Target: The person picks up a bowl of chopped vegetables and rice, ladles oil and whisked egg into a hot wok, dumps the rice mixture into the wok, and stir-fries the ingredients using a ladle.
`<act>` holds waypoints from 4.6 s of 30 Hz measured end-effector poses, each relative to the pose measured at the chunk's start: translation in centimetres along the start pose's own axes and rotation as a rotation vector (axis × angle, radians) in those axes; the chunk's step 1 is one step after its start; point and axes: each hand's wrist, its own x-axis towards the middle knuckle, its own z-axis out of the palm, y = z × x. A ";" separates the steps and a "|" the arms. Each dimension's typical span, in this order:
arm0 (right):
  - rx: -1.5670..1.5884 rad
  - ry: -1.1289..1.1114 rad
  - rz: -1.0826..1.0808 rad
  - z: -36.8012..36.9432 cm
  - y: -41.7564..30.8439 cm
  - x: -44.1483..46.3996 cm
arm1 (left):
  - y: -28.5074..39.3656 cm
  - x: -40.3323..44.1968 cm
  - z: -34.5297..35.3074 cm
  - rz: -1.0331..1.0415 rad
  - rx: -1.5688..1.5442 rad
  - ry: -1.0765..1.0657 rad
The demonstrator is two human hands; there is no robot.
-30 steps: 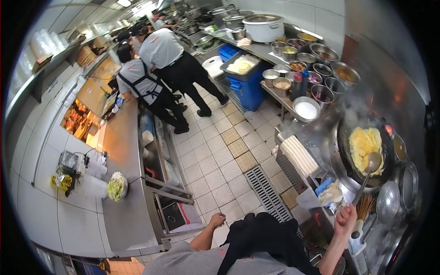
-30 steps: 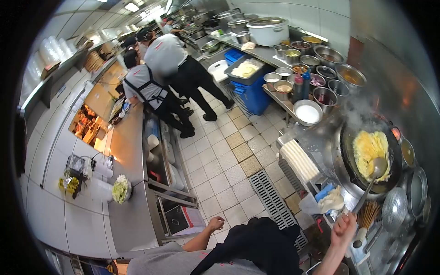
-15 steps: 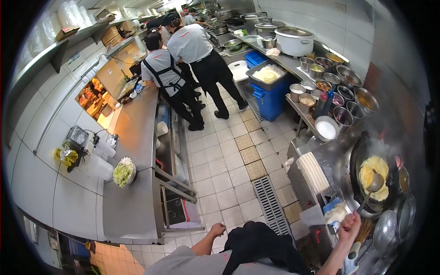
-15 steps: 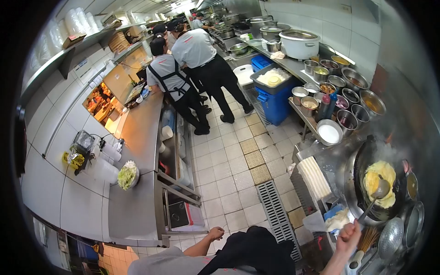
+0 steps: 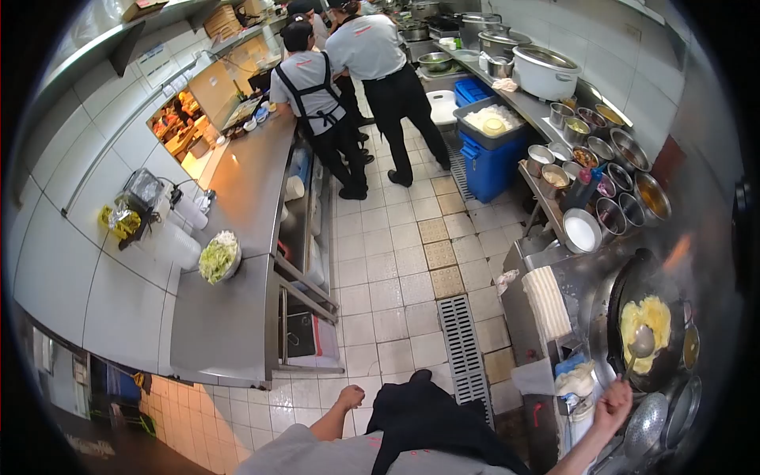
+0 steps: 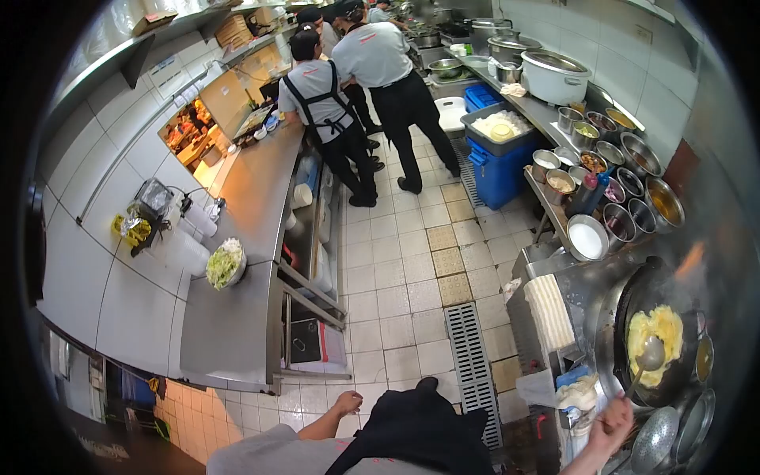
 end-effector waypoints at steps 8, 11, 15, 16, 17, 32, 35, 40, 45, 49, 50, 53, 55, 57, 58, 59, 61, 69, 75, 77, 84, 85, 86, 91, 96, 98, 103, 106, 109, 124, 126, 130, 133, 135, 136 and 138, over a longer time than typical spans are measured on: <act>-0.742 0.213 -0.388 -7.7 -5.1 10.1 | -3.5 -0.2 -1.1 -0.109 0.138 -0.035; -0.615 0.257 -0.348 -5.0 -0.2 8.6 | -2.9 1.1 -2.7 -0.018 0.069 -0.016; -0.081 -0.027 -0.109 2.3 1.2 1.3 | -1.5 3.1 -3.9 -0.010 -0.038 0.024; -0.058 -0.059 -0.056 2.1 -0.1 1.5 | -1.3 4.1 -4.2 -0.005 -0.042 0.016; -0.034 -0.091 -0.005 1.5 -2.1 2.0 | -1.1 4.9 -4.5 0.000 -0.044 0.006; -0.193 -0.064 -0.105 -0.9 -3.7 4.3 | -1.8 8.5 -7.6 -0.045 -0.013 -0.003; -0.583 -0.133 -0.121 -5.4 -7.6 9.0 | -0.8 7.5 -6.6 -0.043 -0.046 -0.018; -0.564 0.308 -0.337 -4.2 2.5 8.4 | 0.4 6.0 -4.5 -0.052 -0.072 -0.030; -0.163 -0.051 -0.041 -0.9 -2.2 2.9 | 0.7 7.1 -3.4 -0.101 0.047 -0.137; -0.723 0.135 -0.269 -5.7 -4.9 7.9 | 4.6 6.1 -3.7 0.025 0.013 -0.039; -0.835 0.290 -0.396 -5.9 -3.2 8.8 | 6.1 5.3 -4.1 0.051 -0.028 0.014; -0.686 0.329 -0.377 -5.9 1.0 7.7 | 8.0 4.6 -4.5 0.113 -0.075 0.101; -0.520 0.095 -0.205 -5.9 -0.3 7.0 | 7.5 5.5 -4.6 0.090 -0.062 0.063; -0.420 -0.238 0.003 -6.6 -3.4 5.8 | 4.9 7.8 -4.9 0.096 0.082 -0.009; -0.515 -0.057 -0.099 -7.0 -3.7 5.9 | 2.2 10.1 -4.8 0.116 0.217 -0.060; -0.604 0.124 -0.202 -7.3 -3.7 6.1 | 1.0 11.9 -5.0 0.138 0.353 -0.112; -0.965 0.406 -0.467 -8.5 -3.6 7.5 | 1.3 13.7 -5.9 -0.029 0.320 -0.171; -2.314 1.292 -1.232 -1.1 7.7 9.2 | 10.2 20.7 -16.0 -0.144 -0.065 -0.088; -2.551 1.107 -1.517 5.6 27.7 19.3 | 18.3 29.7 -27.0 0.156 -0.041 0.218; -2.631 0.998 -1.452 3.2 33.9 23.4 | 20.1 33.3 -29.8 0.226 -0.015 0.268; -2.867 1.067 -0.064 -2.7 51.1 30.9 | 35.5 34.6 -37.9 0.239 0.004 0.282; -2.857 1.076 0.115 -3.7 51.9 32.6 | 35.9 36.0 -38.3 0.225 -0.001 0.268; -2.874 0.988 0.245 -4.9 52.5 34.8 | 35.9 37.6 -38.7 0.209 -0.003 0.252; -2.885 0.186 0.345 -8.1 52.9 47.5 | 31.5 44.0 -40.9 0.018 0.009 0.330; -2.428 0.251 -0.313 6.7 66.9 60.3 | 39.1 44.0 -48.0 -0.161 -0.040 0.163; -2.408 0.082 -0.402 14.7 71.9 62.9 | 43.0 44.8 -49.5 -0.160 -0.150 0.180; -2.220 -0.046 -0.711 23.7 80.3 63.4 | 49.9 51.8 -52.6 0.143 0.215 0.174; -2.111 0.309 -0.692 16.7 81.7 63.8 | 54.1 61.1 -56.3 0.413 0.499 -0.017; -1.935 0.818 -0.584 10.4 83.5 56.0 | 59.6 70.2 -60.2 0.500 0.748 -0.347; 0.593 1.532 -1.539 -1.2 101.3 16.9 | 93.5 77.6 -34.2 1.013 1.984 -0.954; 0.903 1.425 -1.834 0.4 103.0 12.0 | 94.4 72.2 -25.7 1.117 2.107 -1.050; 1.374 1.250 -2.100 -2.5 108.9 3.5 | 91.9 59.1 -10.6 1.582 2.188 -1.341; 1.630 1.128 -2.108 -4.4 110.9 1.8 | 87.1 47.3 -1.9 1.337 1.823 -1.402; 1.733 1.082 -2.155 -6.0 110.9 1.1 | 82.6 39.4 1.5 1.029 1.587 -1.392; 1.772 1.084 -2.196 -7.1 111.1 0.7 | 80.3 36.4 2.6 1.038 1.560 -1.449; 1.806 1.010 -2.313 -9.8 111.8 0.5 | 75.5 31.4 3.4 1.179 1.596 -1.492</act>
